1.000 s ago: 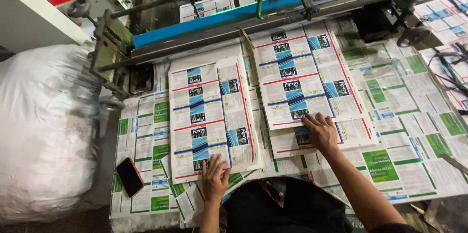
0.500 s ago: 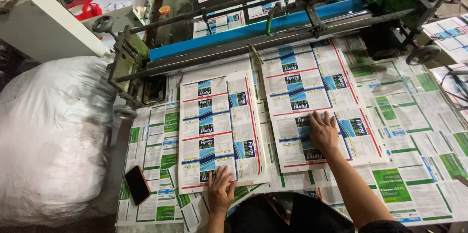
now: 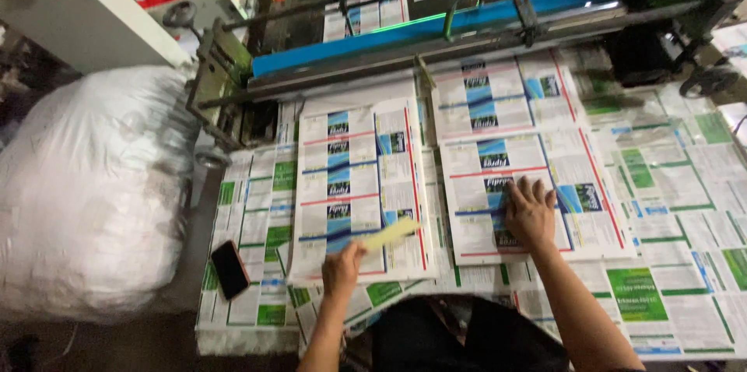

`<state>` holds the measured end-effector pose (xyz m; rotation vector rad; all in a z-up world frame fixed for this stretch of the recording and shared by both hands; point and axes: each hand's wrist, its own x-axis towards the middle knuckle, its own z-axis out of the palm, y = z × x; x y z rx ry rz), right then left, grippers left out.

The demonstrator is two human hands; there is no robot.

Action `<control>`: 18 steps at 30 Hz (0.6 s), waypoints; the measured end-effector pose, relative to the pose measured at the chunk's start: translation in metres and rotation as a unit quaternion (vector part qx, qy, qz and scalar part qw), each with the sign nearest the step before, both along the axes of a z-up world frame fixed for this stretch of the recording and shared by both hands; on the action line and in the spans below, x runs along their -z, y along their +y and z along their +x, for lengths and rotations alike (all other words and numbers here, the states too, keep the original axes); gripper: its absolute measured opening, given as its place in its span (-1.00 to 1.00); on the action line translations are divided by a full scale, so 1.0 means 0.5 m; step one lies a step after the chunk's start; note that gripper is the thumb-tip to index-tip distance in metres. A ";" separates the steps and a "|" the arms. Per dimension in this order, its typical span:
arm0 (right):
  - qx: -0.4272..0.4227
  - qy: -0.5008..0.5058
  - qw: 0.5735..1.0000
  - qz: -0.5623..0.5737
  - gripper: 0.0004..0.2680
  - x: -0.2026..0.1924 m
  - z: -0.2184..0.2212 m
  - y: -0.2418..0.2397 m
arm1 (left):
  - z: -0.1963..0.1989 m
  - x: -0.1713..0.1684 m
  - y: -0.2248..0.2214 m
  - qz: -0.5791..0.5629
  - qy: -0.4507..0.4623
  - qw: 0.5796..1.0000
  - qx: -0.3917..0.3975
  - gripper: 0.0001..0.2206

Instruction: Feeding and aligning stacks of printed label sheets into an industrial printing or processing machine.

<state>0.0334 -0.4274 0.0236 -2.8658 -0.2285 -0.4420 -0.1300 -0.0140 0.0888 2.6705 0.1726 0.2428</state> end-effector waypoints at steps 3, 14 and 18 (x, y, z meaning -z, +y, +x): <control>-0.005 -0.005 1.000 0.017 -0.61 0.006 -0.015 -0.001 | 0.014 -0.088 -0.005 0.070 -0.117 0.990 0.032 -0.88; 0.006 -0.018 1.000 0.019 -0.65 0.008 -0.012 0.004 | -0.060 0.132 -0.029 0.036 -0.178 0.975 0.132 -0.74; 0.004 -0.027 0.999 0.024 -0.66 0.013 -0.007 -0.001 | -0.037 0.206 -0.010 0.087 -0.197 0.965 0.147 -0.75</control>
